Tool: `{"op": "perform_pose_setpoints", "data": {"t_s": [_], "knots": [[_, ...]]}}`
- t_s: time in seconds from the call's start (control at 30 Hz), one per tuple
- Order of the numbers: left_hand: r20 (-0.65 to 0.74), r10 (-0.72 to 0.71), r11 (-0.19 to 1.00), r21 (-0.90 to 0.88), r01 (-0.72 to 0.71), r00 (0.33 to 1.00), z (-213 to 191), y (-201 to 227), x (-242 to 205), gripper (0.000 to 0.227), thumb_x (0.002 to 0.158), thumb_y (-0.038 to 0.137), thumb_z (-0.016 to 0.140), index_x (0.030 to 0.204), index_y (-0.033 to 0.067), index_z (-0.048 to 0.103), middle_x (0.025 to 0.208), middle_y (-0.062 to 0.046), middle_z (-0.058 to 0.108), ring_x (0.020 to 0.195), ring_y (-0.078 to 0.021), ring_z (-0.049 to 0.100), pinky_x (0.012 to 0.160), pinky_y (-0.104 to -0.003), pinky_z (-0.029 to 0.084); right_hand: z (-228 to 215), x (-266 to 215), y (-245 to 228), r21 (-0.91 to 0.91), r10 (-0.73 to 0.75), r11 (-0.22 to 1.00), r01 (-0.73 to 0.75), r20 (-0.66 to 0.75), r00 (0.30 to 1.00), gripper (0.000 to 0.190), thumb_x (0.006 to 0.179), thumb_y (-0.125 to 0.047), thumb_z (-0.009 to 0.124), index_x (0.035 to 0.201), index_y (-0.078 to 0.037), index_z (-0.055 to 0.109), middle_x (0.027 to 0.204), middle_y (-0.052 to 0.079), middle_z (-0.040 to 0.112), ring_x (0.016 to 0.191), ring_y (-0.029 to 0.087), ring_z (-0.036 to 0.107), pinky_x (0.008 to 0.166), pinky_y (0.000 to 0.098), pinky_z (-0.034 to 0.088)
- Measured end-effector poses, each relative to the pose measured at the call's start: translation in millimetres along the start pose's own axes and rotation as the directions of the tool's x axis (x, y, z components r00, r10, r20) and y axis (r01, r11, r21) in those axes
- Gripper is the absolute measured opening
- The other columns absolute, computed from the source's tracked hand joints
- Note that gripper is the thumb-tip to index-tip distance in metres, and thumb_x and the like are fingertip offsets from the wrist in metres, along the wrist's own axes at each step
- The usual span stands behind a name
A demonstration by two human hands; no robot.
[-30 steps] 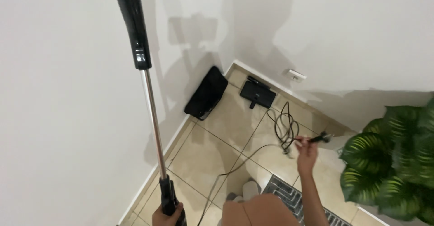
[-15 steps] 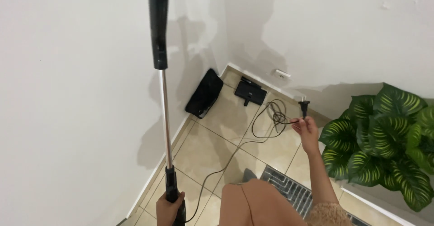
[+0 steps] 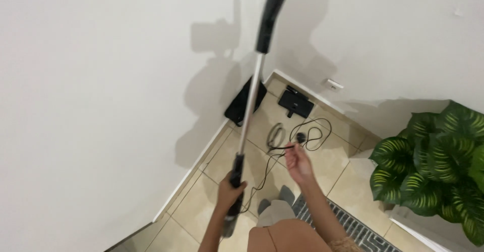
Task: Assembling a handheld vacuum cleaner and plugging it into a power outlet.
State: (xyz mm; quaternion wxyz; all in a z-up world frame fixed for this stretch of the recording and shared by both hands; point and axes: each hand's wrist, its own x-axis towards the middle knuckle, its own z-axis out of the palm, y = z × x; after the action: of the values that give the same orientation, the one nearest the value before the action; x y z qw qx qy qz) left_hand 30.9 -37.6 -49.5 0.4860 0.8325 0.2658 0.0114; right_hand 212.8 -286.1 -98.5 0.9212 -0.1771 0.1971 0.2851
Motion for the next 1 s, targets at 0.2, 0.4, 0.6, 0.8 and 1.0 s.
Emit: {"op": "perform_pose_setpoints", "data": {"t_s": [0.2, 0.4, 0.6, 0.8, 1.0], "knots": [[-0.007, -0.104, 0.981, -0.167, 0.102, 0.995, 10, 90, 15, 0.055, 0.075, 0.027, 0.086, 0.117, 0.0048, 0.058, 0.071, -0.011, 0.070, 0.060, -0.0182, 0.067, 0.057, -0.034, 0.054, 15, -23, 69, 0.051, 0.182, 0.982, -0.180, -0.022, 0.983, 0.019, 0.106, -0.022, 0.059, 0.103, -0.004, 0.064, 0.098, 0.004, 0.069, 0.082, 0.010, 0.070, 0.074, 0.0182, 0.060], [0.033, -0.132, 0.892, -0.432, 0.133, 0.991, 13, 70, 18, 0.040, 0.079, 0.013, 0.083, 0.114, 0.0031, 0.066, 0.070, -0.004, 0.067, 0.060, -0.0136, 0.063, 0.057, -0.031, 0.051, 29, -47, 66, -0.031, 0.288, 0.956, -0.291, -0.077, 0.955, 0.014, 0.104, -0.018, 0.055, 0.098, -0.008, 0.062, 0.114, 0.012, 0.073, 0.075, 0.010, 0.068, 0.066, 0.0180, 0.059], [0.116, 0.057, 0.839, -0.543, 0.015, 0.992, 24, 40, 12, 0.031, 0.070, 0.002, 0.079, 0.100, -0.0010, 0.073, 0.086, -0.002, 0.077, 0.076, -0.0096, 0.071, 0.069, -0.027, 0.057, 57, -63, 58, -0.072, 0.432, 0.900, -0.430, 0.014, 0.902, 0.015, 0.103, -0.016, 0.055, 0.101, -0.005, 0.064, 0.122, 0.019, 0.073, 0.070, 0.008, 0.067, 0.057, 0.0159, 0.057], [0.194, -0.026, 0.939, -0.331, 0.090, 0.981, 18, 25, 1, 0.024, 0.075, 0.015, 0.087, 0.075, -0.0035, 0.071, 0.065, -0.001, 0.067, 0.059, -0.0086, 0.059, 0.053, -0.030, 0.048, 53, -66, 42, -0.166, 0.359, 0.912, -0.376, -0.122, 0.925, 0.015, 0.106, -0.016, 0.057, 0.105, -0.001, 0.060, 0.122, 0.023, 0.070, 0.071, 0.009, 0.065, 0.063, 0.0181, 0.058], [0.193, -0.048, 0.988, -0.137, 0.075, 0.980, -20, 16, 0, 0.029, 0.074, 0.024, 0.089, 0.075, -0.0008, 0.073, 0.057, -0.002, 0.064, 0.052, -0.0088, 0.056, 0.050, -0.031, 0.046, 0, -25, -53, -0.456, -0.112, 0.887, 0.072, -0.060, 0.992, 0.012, 0.109, -0.017, 0.047, 0.110, -0.005, 0.050, 0.126, 0.023, 0.073, 0.071, 0.014, 0.066, 0.060, 0.0245, 0.056]]}}
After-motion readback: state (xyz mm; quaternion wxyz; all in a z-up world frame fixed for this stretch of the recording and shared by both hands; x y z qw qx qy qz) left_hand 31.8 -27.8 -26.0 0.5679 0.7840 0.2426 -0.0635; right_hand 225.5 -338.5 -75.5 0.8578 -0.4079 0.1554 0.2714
